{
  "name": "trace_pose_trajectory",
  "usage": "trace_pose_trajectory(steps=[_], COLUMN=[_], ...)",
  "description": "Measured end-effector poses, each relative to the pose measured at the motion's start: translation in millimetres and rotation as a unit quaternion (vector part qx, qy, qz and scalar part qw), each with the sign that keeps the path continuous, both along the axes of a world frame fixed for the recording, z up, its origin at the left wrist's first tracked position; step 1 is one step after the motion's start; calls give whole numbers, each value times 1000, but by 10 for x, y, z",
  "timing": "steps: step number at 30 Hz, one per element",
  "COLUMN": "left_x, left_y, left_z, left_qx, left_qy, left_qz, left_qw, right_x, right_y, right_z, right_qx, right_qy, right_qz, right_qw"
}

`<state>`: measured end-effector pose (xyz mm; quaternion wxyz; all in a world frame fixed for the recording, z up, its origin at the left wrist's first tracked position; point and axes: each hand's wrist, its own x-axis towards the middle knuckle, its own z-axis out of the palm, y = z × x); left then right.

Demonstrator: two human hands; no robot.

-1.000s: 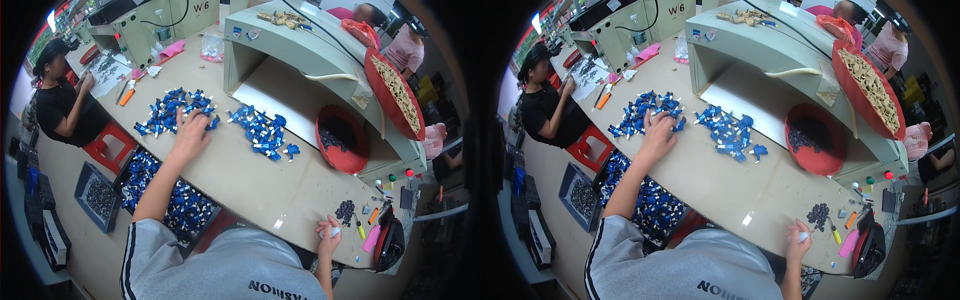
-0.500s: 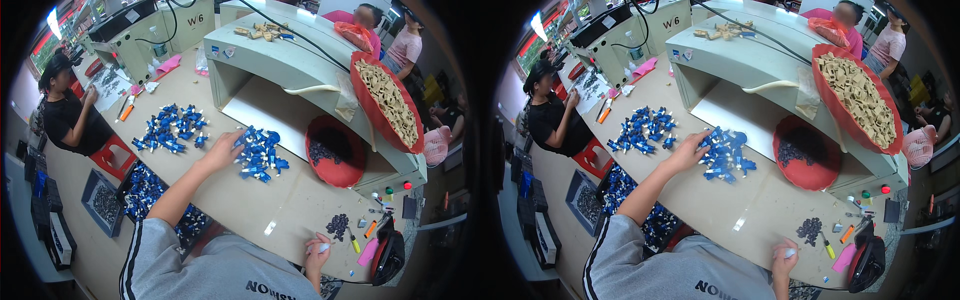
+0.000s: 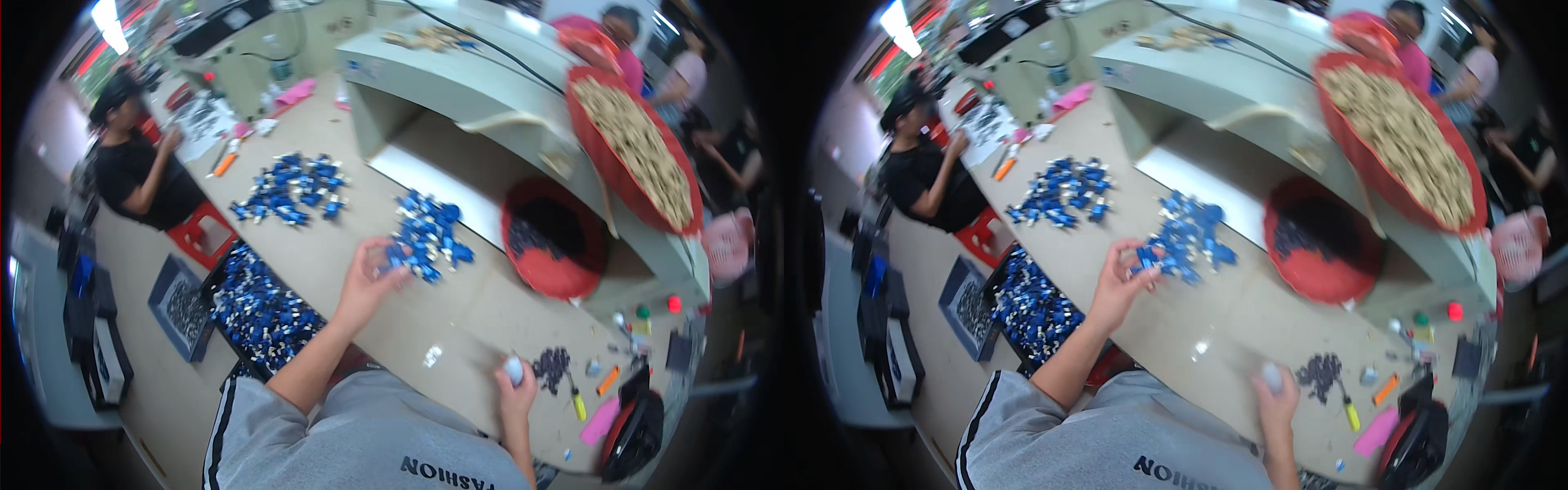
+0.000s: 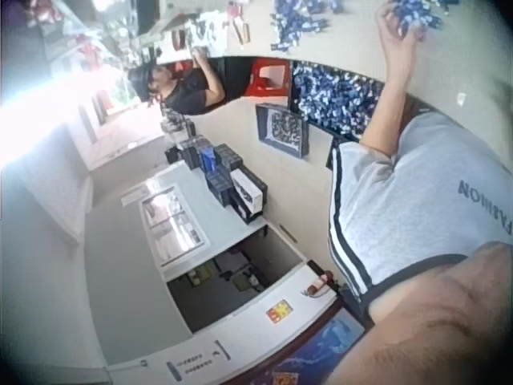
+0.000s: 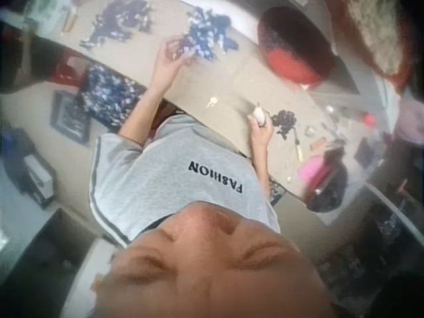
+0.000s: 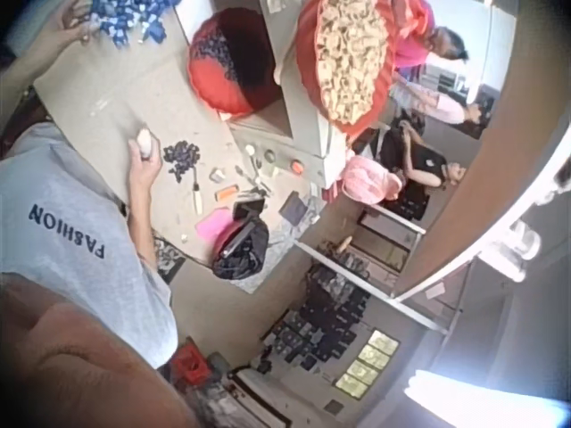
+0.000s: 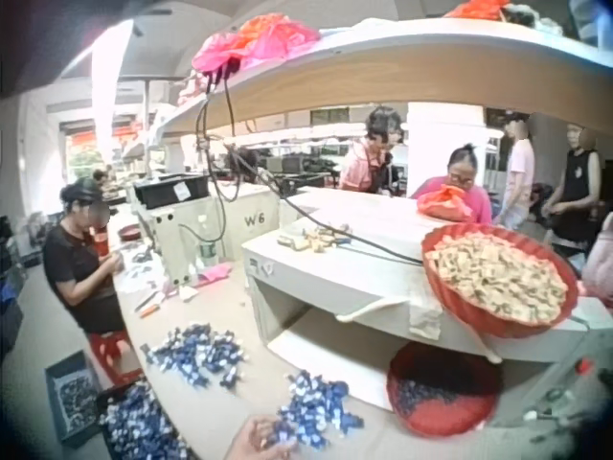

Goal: The person assembles toy figurines by applying glue from a bottle onto the figurine bodies and attaching small components by hand.

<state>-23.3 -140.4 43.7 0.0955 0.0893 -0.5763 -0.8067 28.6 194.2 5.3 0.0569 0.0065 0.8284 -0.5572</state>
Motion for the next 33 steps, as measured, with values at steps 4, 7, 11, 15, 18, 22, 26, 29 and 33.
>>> trace_pose_trajectory(steps=[4,7,11,15,18,22,26,29,33], left_x=[240,92,25,51,70,68,68,58,55], left_y=[759,1027,1218,1241,1204,1219,1211,1228,1232], left_z=[-141,-438,-508,-468,-522,-523,-602,-612,-645], left_qx=[87,-1,-22,-51,-25,-18,3,1,-11], left_qy=[-41,-38,-5,-9,-15,-21,-18,-11,-9], left_qz=[-149,-206,-195,-196,-180,-169,-149,-141,-141], left_qw=[984,978,980,979,983,985,989,990,990], right_x=[-221,-382,-337,-356,-370,-357,-380,-379,-375], right_y=[-291,-197,-137,-155,-169,-169,-213,-214,-222], right_z=[323,153,106,95,63,55,67,88,86], right_qx=[-235,-241,-211,-204,-162,-112,-22,3,22], right_qy=[30,126,221,270,323,362,427,443,453], right_qz=[-34,-5,-43,-69,-45,-20,14,19,24], right_qw=[971,962,951,938,931,925,904,896,891])
